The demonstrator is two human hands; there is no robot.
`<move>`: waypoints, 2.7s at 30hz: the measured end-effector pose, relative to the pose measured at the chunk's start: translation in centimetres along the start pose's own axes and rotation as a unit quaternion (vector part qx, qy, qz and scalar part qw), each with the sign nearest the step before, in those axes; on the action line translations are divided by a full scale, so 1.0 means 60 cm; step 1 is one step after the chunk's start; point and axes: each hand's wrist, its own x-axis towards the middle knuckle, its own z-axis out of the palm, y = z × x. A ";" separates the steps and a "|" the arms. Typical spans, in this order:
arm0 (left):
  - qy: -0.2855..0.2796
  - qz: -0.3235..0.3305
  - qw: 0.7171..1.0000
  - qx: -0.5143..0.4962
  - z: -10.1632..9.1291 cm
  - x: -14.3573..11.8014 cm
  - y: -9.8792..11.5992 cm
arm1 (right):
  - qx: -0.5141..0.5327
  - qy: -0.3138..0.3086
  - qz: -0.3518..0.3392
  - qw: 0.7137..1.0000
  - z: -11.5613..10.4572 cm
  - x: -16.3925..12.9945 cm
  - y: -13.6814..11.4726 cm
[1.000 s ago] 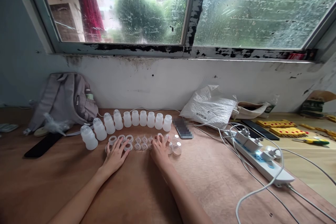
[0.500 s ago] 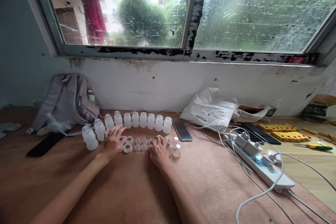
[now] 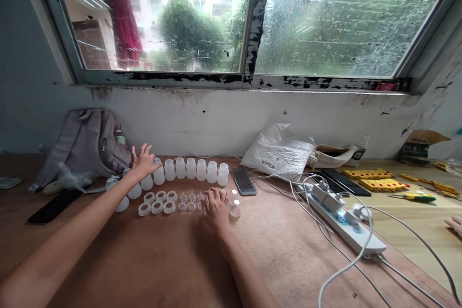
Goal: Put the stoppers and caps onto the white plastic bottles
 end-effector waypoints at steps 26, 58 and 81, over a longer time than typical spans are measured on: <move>-0.163 0.003 0.762 -0.627 0.001 -0.278 0.189 | 0.424 -0.033 0.041 0.904 -0.028 -0.020 -0.069; -0.533 -0.038 0.043 -0.844 0.006 -0.278 0.181 | 0.676 -0.167 0.221 0.682 -0.049 0.000 -0.098; -0.480 -0.078 0.194 -0.852 0.004 -0.290 0.160 | 0.276 -0.126 0.199 0.932 -0.123 -0.036 0.086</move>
